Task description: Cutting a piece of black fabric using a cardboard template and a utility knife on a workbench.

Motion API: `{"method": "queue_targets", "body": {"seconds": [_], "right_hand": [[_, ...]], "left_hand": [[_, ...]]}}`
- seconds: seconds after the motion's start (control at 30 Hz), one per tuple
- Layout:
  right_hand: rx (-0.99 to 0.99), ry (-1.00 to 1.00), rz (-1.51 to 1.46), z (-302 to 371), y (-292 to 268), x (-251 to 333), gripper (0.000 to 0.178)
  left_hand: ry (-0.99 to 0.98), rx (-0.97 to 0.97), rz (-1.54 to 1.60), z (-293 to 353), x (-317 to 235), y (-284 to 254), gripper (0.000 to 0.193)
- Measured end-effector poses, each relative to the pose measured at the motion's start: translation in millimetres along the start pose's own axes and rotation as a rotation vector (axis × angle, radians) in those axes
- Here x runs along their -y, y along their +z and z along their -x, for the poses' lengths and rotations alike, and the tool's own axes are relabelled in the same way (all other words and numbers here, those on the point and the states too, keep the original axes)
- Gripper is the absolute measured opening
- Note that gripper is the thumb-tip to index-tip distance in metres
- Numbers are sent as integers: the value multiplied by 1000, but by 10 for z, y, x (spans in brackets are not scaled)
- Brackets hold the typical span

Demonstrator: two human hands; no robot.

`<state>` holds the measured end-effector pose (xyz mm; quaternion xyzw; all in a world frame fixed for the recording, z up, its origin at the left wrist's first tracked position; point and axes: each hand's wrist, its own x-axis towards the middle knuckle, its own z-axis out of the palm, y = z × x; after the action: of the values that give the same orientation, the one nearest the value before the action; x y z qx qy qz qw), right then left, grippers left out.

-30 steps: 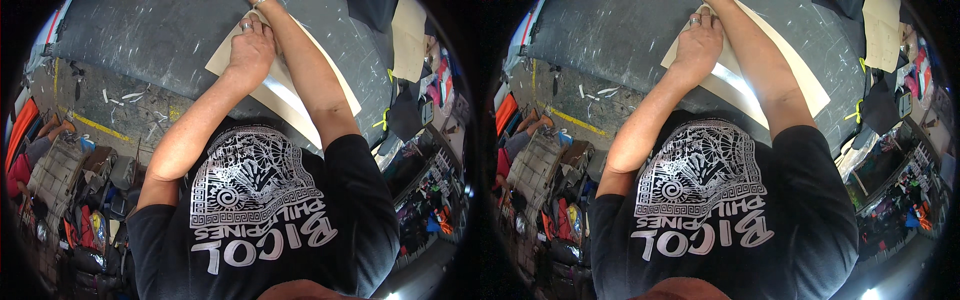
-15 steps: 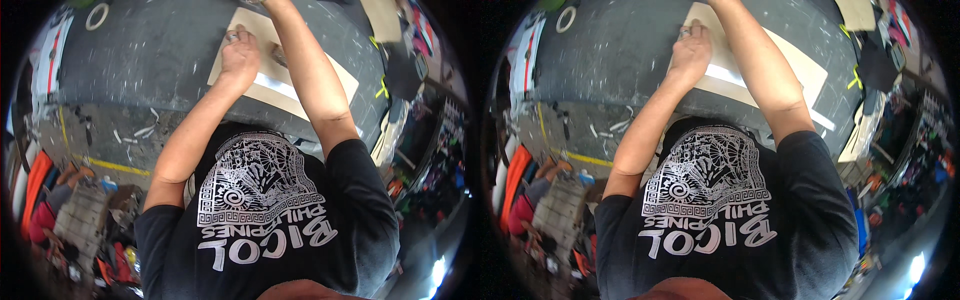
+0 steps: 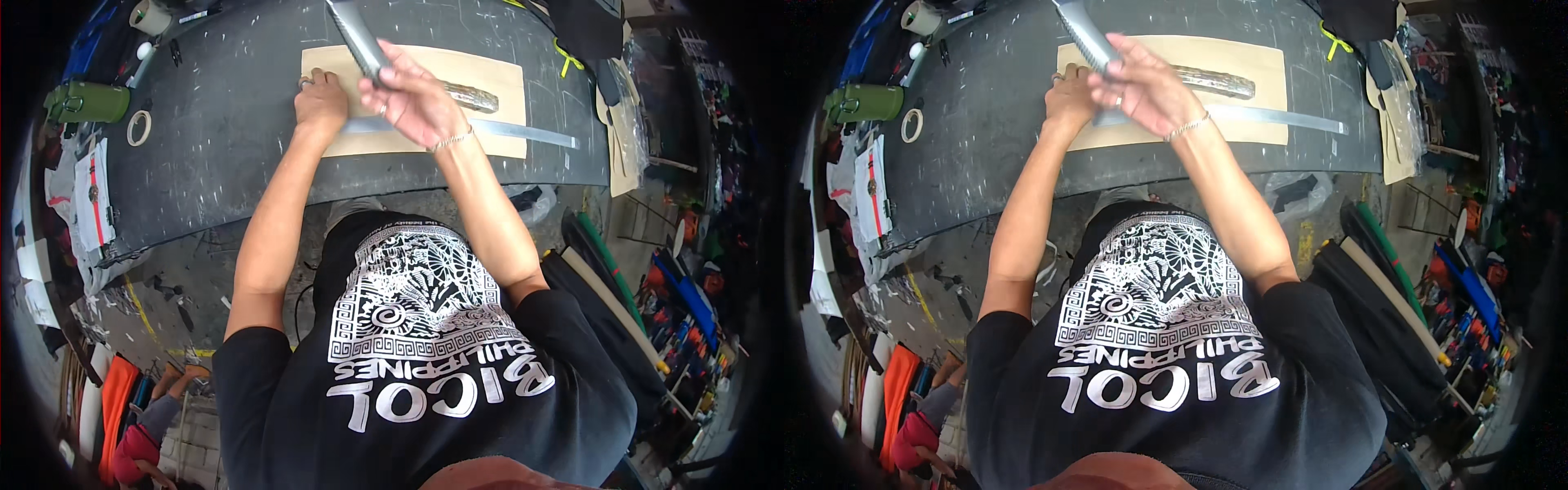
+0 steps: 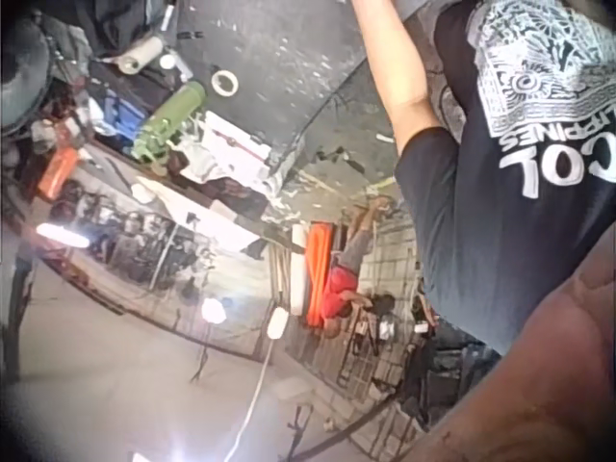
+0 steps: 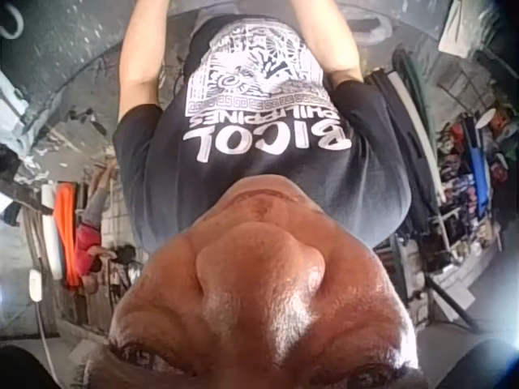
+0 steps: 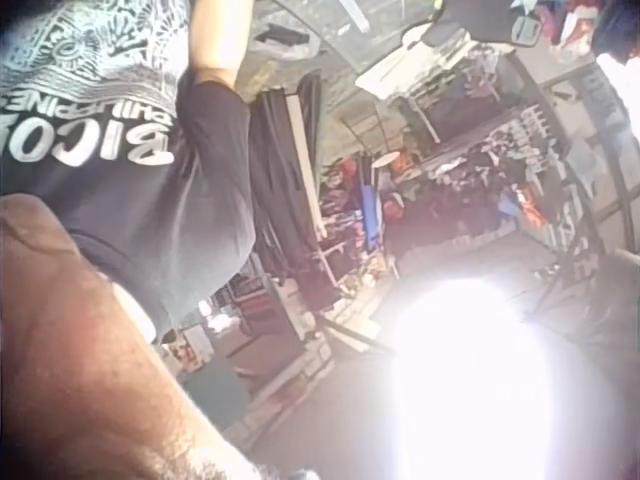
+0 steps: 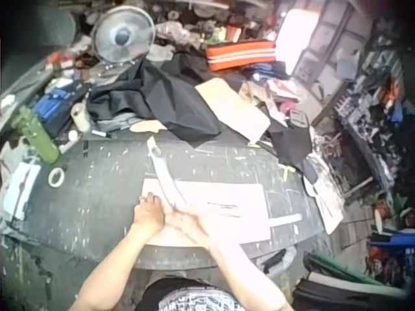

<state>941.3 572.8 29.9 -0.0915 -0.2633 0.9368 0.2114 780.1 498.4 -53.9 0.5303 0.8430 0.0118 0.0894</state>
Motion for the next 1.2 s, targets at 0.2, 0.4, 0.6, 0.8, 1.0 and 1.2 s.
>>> {"method": "queue_targets", "body": {"seconds": [0.2, 0.4, 0.6, 0.8, 1.0, 1.2], "right_hand": [[22, 103, 25, 626, 409, -290, 43], [-355, 224, 410, 905, 199, -454, 42], [-710, 380, 980, 1097, 166, -930, 45], [-934, 303, 944, 523, 760, -1344, 37], [-906, 337, 1058, -72, 1003, -1669, 37], [-1094, 325, 993, -638, 948, -1705, 45]], "left_hand": [[228, -32, 76, -71, 224, -61, 42], [246, 49, -57, -148, 305, -141, 37], [566, -125, 372, -423, 806, -98, 27], [535, 96, 321, -880, 1037, -568, 32], [578, -9, 358, -974, 1303, -507, 34], [674, -136, 462, -1025, 1378, -342, 38]]}}
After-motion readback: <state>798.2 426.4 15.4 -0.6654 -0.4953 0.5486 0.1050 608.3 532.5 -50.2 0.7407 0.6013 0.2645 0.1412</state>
